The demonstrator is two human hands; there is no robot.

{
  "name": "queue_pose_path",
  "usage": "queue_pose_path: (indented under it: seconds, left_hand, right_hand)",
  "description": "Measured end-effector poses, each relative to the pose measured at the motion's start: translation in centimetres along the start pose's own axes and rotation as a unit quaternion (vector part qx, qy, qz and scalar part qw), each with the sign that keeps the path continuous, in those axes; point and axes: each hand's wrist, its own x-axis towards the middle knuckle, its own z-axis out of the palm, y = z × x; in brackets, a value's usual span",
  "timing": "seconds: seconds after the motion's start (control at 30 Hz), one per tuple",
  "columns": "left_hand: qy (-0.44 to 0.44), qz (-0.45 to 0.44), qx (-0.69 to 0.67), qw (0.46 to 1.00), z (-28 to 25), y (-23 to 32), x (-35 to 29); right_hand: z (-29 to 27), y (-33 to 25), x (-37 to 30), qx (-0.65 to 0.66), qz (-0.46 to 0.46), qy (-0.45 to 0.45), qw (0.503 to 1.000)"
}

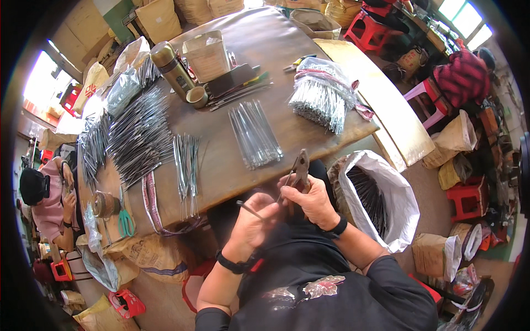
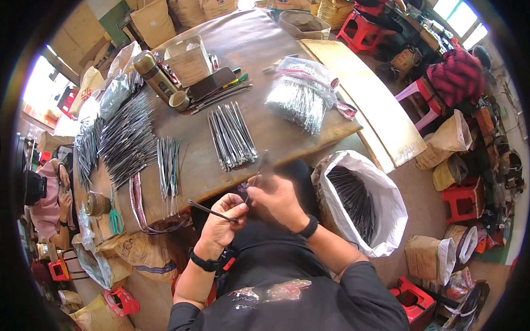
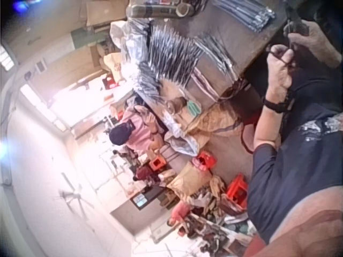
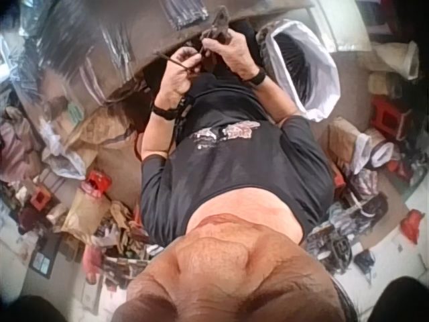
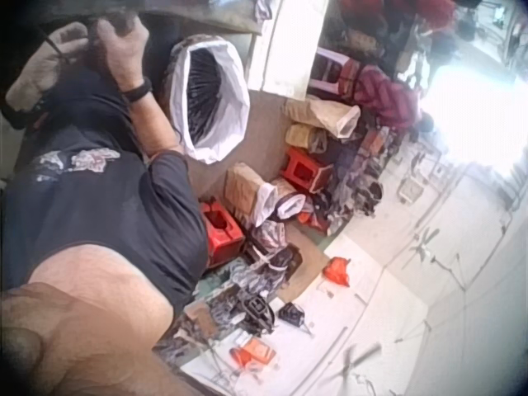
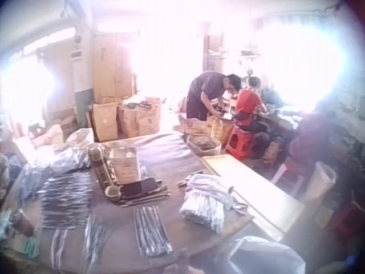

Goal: The person repeatedly picks up thin metal rods from a table, uses pliers to cut them into shorter pieces, and places the cut pieces back on the table. The person handles the rods one at a time and maintains a steady cutting rhythm throughout the clip.

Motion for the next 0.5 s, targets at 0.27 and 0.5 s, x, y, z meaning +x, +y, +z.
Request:
queue_pose_path:
  seconds: [0.27,0.5]
  left_hand:
    - [0.039,0.136,0.132,0.981,-0.1,1.0,-0.8]
    - [0.069,0.277,0.35,0.892,0.1,1.0,-1.2]
  right_hand:
    - [-5.3,0.9,-1.6,0.37,0.242,-0.119,0.889]
    - [-3.7,0.4,-2.4,-0.287,0.05,-0.249,0.924]
